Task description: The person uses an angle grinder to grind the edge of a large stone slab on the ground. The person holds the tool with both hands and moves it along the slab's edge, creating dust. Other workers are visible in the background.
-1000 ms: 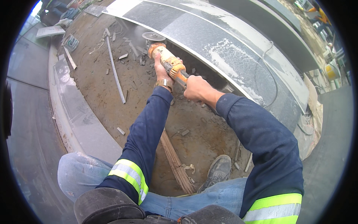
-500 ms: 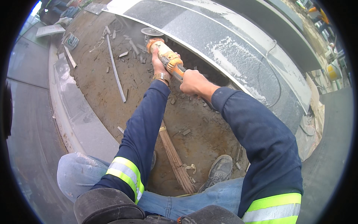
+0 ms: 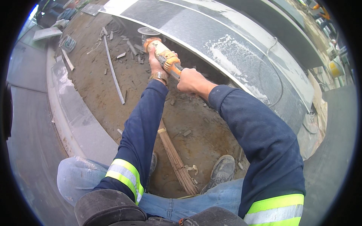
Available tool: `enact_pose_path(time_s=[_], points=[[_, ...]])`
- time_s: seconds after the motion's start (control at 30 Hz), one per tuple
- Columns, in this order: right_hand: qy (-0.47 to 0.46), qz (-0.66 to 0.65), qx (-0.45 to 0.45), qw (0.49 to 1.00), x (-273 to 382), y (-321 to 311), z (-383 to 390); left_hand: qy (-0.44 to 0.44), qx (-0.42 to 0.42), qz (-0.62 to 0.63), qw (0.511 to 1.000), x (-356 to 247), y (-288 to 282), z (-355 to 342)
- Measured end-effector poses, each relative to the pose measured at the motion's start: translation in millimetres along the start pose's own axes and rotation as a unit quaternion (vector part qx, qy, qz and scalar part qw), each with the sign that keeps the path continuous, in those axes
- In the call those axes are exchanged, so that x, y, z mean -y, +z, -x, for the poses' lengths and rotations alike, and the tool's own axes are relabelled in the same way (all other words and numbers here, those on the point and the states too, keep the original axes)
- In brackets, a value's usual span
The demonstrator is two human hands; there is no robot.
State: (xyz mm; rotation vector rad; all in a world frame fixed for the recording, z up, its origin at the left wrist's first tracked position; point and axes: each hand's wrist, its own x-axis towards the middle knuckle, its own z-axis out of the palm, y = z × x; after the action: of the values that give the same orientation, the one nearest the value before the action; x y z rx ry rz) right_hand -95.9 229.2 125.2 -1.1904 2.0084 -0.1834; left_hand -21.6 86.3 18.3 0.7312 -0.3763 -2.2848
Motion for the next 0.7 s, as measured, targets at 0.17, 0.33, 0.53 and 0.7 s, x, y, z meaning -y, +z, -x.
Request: enact_pose_path(time_s=[0.17, 0.33, 0.53, 0.7], points=[[0.005, 0.007, -0.022, 1.0, -14.8, 6.7, 4.9, 0.022, -0.005, -0.02, 1.0, 12.1, 3.0, 8.4], [-0.004, 0.006, -0.024, 1.0, -22.7, 11.4, 14.2, 0.005, -0.011, 0.011, 1.0, 18.4, -0.4, 12.1], [0.028, -0.034, -0.003, 0.999, -26.0, 8.8, 27.0, 0.015, -0.008, 0.006, 1.0, 26.2, 5.3, 24.4], [0.02, -0.034, -0.015, 0.999, -26.8, 10.8, 31.0, 0.023, -0.012, 0.013, 1.0, 26.1, 3.9, 25.7]])
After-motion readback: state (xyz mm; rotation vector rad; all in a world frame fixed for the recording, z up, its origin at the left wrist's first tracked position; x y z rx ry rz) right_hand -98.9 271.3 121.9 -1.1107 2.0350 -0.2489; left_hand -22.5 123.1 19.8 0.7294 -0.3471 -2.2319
